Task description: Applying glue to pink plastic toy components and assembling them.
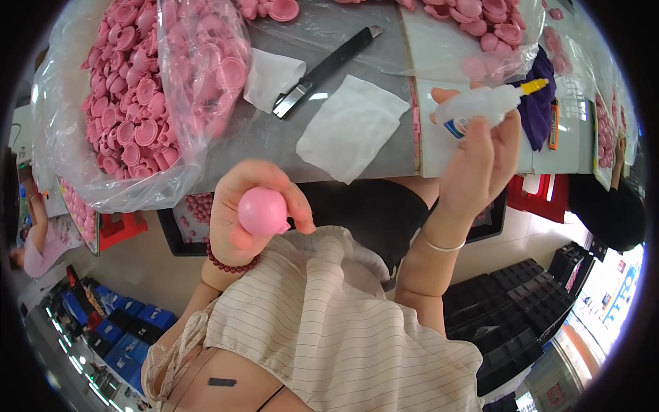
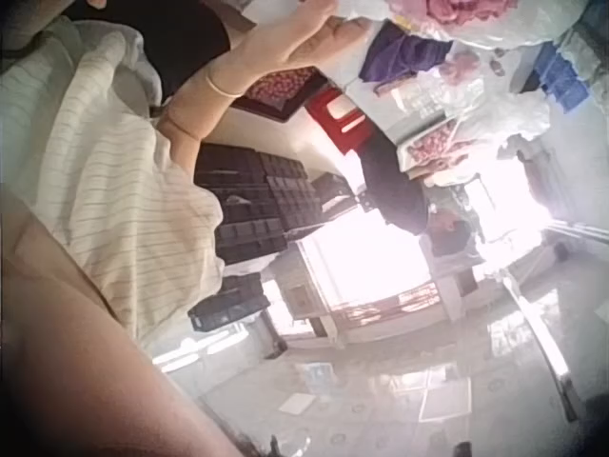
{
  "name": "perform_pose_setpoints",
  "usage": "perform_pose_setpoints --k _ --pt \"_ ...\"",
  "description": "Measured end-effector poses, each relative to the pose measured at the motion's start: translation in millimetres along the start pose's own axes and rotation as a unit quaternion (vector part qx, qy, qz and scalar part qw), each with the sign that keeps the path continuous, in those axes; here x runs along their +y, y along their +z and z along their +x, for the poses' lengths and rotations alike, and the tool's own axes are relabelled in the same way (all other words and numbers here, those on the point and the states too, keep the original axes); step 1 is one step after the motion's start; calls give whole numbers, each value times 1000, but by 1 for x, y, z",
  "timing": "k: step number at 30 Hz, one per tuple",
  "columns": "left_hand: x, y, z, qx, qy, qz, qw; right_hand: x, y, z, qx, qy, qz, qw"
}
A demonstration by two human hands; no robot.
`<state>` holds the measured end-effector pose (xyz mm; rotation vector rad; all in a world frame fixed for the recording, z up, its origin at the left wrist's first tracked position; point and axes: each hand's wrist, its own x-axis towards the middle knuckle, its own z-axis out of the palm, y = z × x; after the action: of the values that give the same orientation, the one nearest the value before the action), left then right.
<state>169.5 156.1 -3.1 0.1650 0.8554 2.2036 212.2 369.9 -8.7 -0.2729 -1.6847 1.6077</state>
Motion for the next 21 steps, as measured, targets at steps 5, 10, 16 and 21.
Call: perform_pose_setpoints --k 5,10,16,21 --pt "22 -11 -10 -119 140 163 970 2 -13 -1 53 56 24 997" --pt "90 -61 -43 -282 288 317 859 5 -29 -6 43 62 -1 997" --pt "168 -123 -117 440 455 545 551 3 -28 -4 -15 73 19 997" --pt "226 -208 -134 498 390 627 455 -2 -18 -5 -16 76 -3 997"
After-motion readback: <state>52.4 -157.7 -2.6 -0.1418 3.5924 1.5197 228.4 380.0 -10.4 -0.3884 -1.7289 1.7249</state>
